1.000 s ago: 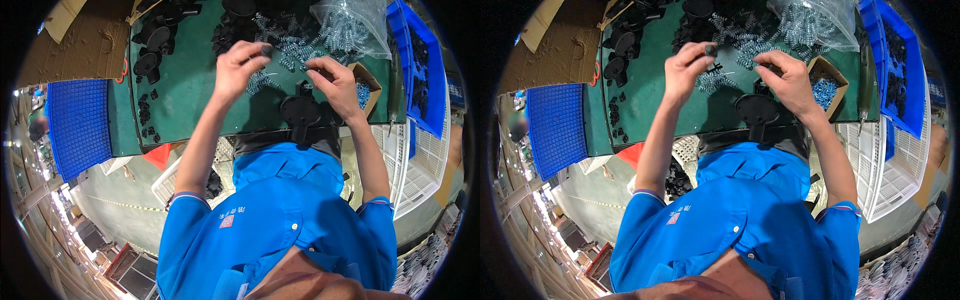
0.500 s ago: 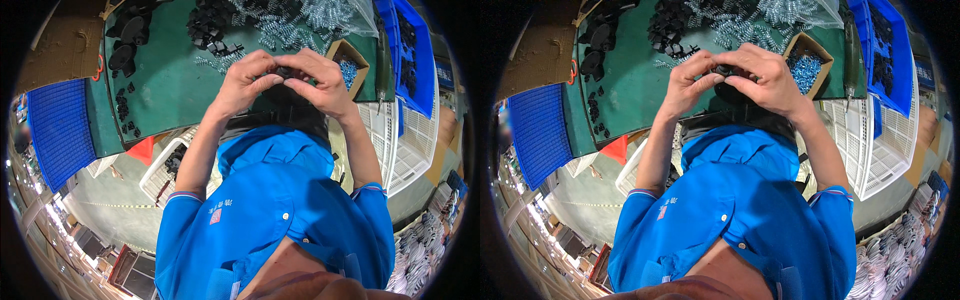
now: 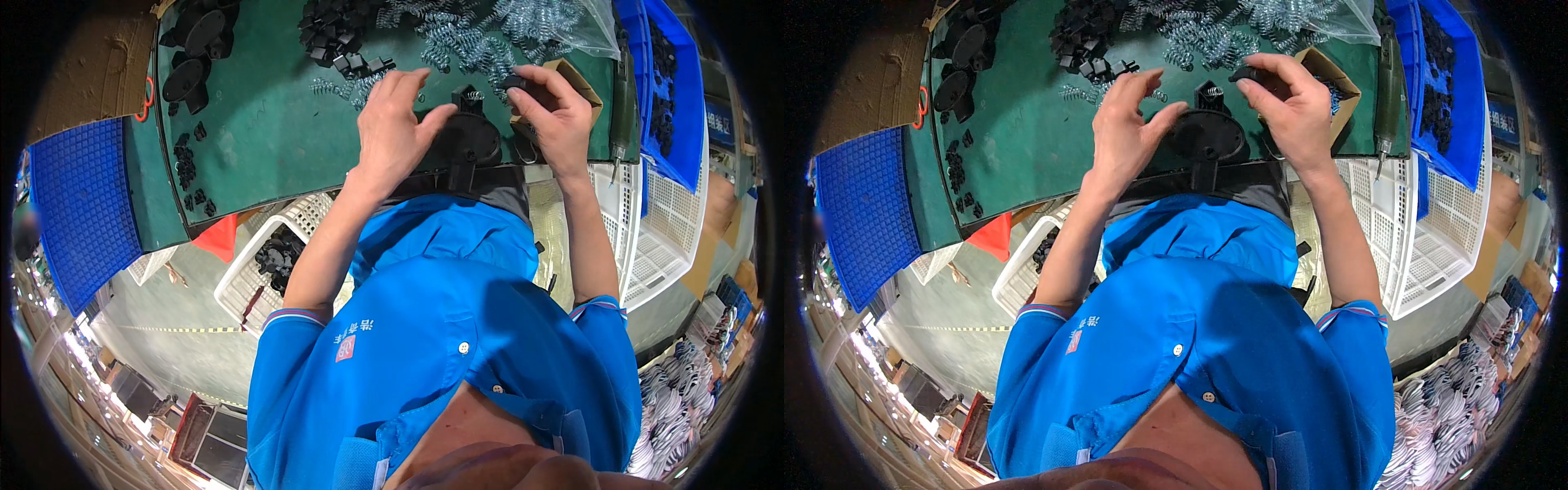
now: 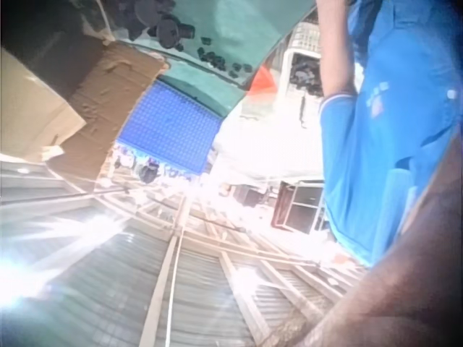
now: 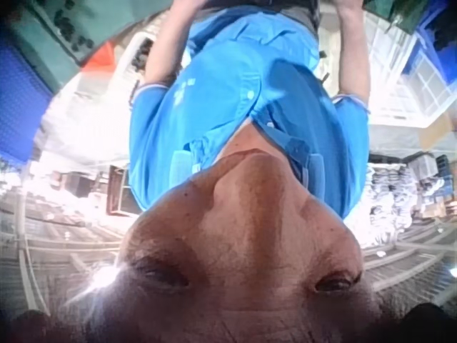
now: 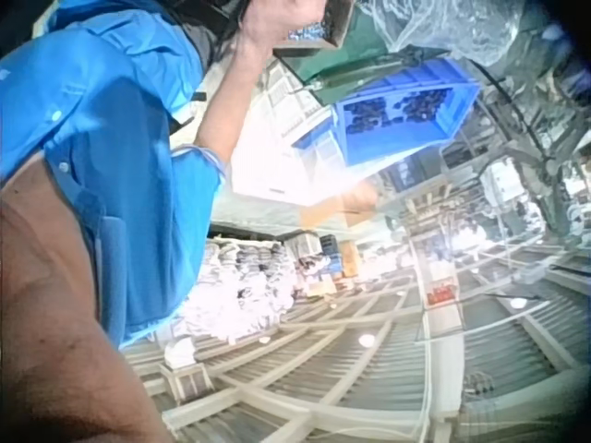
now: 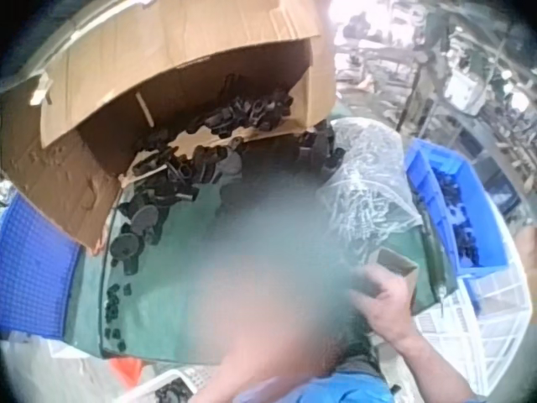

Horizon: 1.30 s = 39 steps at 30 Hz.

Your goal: The person assembles small black plastic components by inserting screws and using a power drill to tighten them. They repeatedly pick up parts, align them, and secure them with screws before placing the finished units into a white basket.

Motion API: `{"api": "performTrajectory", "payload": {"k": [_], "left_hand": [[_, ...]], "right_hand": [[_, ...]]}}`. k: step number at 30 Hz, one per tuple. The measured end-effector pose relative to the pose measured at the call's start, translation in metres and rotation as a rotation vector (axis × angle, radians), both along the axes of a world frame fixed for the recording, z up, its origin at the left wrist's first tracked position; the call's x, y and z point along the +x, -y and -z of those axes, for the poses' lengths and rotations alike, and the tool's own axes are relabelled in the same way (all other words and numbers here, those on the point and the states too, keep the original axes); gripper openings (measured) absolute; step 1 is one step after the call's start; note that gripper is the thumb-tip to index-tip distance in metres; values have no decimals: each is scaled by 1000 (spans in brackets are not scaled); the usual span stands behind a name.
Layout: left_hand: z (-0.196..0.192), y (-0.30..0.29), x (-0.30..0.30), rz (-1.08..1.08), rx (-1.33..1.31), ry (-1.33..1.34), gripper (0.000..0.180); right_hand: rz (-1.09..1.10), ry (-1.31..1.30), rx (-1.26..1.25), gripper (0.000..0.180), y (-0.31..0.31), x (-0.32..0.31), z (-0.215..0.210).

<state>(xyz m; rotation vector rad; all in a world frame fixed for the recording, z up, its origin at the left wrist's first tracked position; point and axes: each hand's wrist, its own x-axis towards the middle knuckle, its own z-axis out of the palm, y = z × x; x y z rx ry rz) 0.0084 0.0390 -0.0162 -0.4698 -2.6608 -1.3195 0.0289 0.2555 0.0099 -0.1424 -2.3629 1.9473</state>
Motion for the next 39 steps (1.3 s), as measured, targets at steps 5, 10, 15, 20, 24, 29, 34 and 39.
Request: {"api": "performTrajectory", "payload": {"k": [5,10,15,20,24,29,34,39], "left_hand": [[6,-10,6,40,-79,175,46],[13,-17,7,67,-185,245,48],[20,-23,0,79,-194,373,52],[11,-21,-11,8,590,960,55],[18,1,-9,-97,1345,1420,28],[18,-13,34,-31,1470,1367,33],[8,-27,50,-38,1375,1004,30],[7,-11,42,92,1181,956,29]], "right_hand": [[-60,-7,254,23,6,-4,12],[-52,-24,342,23,9,-3,27],[-55,-244,645,19,31,-3,34],[62,-171,563,21,40,-1,34],[118,-160,309,21,38,-2,28],[64,-171,132,20,43,8,16],[44,-273,170,21,44,14,6],[-15,-352,52,22,43,26,6]]}}
